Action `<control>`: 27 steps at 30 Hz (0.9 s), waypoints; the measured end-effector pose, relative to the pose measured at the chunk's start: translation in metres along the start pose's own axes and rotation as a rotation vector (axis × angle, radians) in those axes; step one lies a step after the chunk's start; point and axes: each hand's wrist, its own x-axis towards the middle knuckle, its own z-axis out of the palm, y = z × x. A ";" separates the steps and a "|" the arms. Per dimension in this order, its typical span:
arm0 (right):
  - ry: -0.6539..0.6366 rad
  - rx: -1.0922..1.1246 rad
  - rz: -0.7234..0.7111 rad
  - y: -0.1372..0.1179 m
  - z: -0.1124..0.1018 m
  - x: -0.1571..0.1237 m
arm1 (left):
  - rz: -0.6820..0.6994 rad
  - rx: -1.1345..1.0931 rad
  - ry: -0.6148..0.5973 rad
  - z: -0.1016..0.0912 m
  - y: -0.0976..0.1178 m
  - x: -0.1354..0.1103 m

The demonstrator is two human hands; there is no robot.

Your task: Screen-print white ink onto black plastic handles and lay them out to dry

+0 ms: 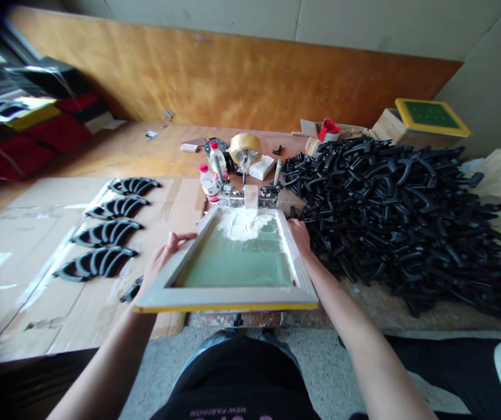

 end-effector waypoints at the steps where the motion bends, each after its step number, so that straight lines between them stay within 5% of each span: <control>1: 0.064 -0.016 0.037 0.002 -0.007 0.009 | -0.037 0.030 -0.012 -0.002 -0.014 -0.007; 5: 0.201 -0.099 -0.084 -0.030 -0.013 0.053 | -0.180 0.008 -0.039 0.003 -0.069 -0.018; 10: -0.116 -0.249 -0.187 -0.083 0.014 0.080 | -0.185 0.126 0.000 0.011 -0.107 -0.009; 14: -0.240 -0.284 -0.233 -0.090 0.025 0.051 | -0.179 0.140 -0.018 0.010 -0.109 -0.006; 20: -0.389 -0.173 -0.639 -0.090 0.007 0.013 | -0.197 0.094 -0.015 0.010 -0.105 -0.008; 27: -0.130 -0.156 -0.559 -0.085 0.021 0.011 | -0.218 0.067 -0.011 0.008 -0.100 -0.009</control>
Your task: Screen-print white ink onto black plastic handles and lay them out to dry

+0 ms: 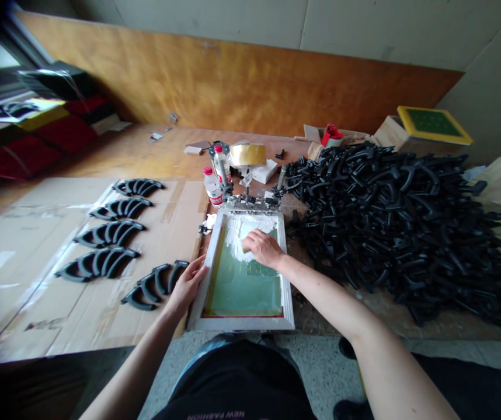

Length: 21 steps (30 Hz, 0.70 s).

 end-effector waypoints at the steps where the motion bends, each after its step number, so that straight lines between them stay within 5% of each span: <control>1: 0.012 0.012 -0.036 -0.002 0.003 -0.006 | -0.006 0.002 0.002 0.000 0.001 0.000; 5: 0.034 0.127 -0.049 0.000 -0.002 -0.009 | -0.018 0.031 0.007 -0.002 0.009 -0.004; 13: 0.134 0.085 0.451 0.074 -0.040 0.066 | 0.081 -0.023 -0.031 -0.021 0.081 -0.021; 17: 0.294 0.090 0.694 0.121 -0.047 0.027 | 0.246 -0.201 -0.003 -0.016 0.125 -0.010; 21: 0.265 0.218 0.866 0.123 -0.014 -0.023 | 0.359 -0.386 0.020 -0.001 0.159 0.012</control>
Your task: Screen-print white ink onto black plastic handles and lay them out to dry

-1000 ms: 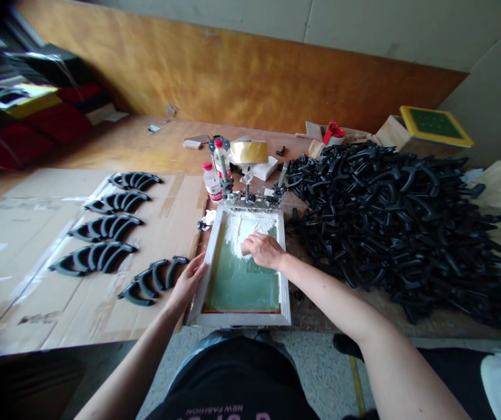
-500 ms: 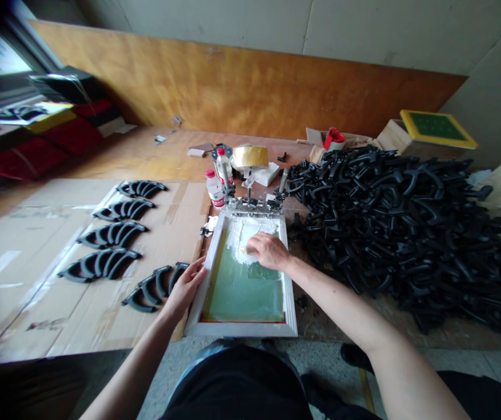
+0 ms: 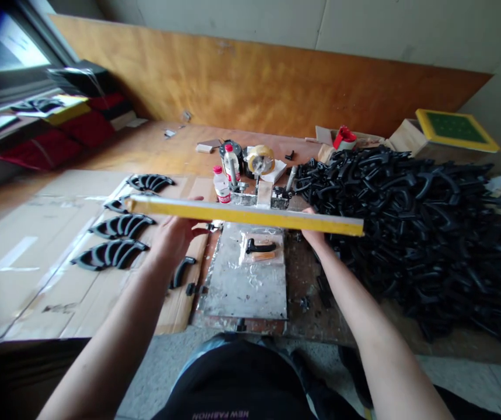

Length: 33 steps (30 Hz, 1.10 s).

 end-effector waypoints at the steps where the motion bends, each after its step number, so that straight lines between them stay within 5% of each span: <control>1: -0.067 0.022 -0.027 0.004 0.010 -0.013 | -0.019 -0.020 0.021 0.004 0.000 0.005; 6: -0.353 -0.035 -0.428 -0.018 0.042 -0.066 | -0.065 -0.080 0.100 0.008 -0.034 -0.004; 12: -0.312 -0.067 -0.614 -0.095 0.032 -0.124 | -0.626 0.016 -0.190 0.007 -0.102 -0.085; 16: -0.436 -0.018 -0.901 -0.129 0.035 -0.164 | -0.635 -0.052 -0.029 -0.014 -0.125 -0.117; 19: -0.337 -0.031 -0.831 -0.085 0.030 -0.141 | -0.588 0.079 0.185 -0.072 -0.134 -0.124; 23: 0.063 -0.323 -0.351 0.048 0.008 -0.069 | -0.595 0.414 0.514 -0.178 -0.146 -0.133; 25: 0.114 -0.410 -0.157 0.110 -0.002 -0.045 | -0.665 0.501 0.555 -0.218 -0.154 -0.135; 28: 0.058 -0.404 -0.131 0.163 -0.007 -0.032 | -0.743 0.590 0.512 -0.249 -0.164 -0.130; 33: -0.015 -0.393 -0.276 0.175 -0.013 -0.035 | -0.781 0.733 0.399 -0.259 -0.167 -0.114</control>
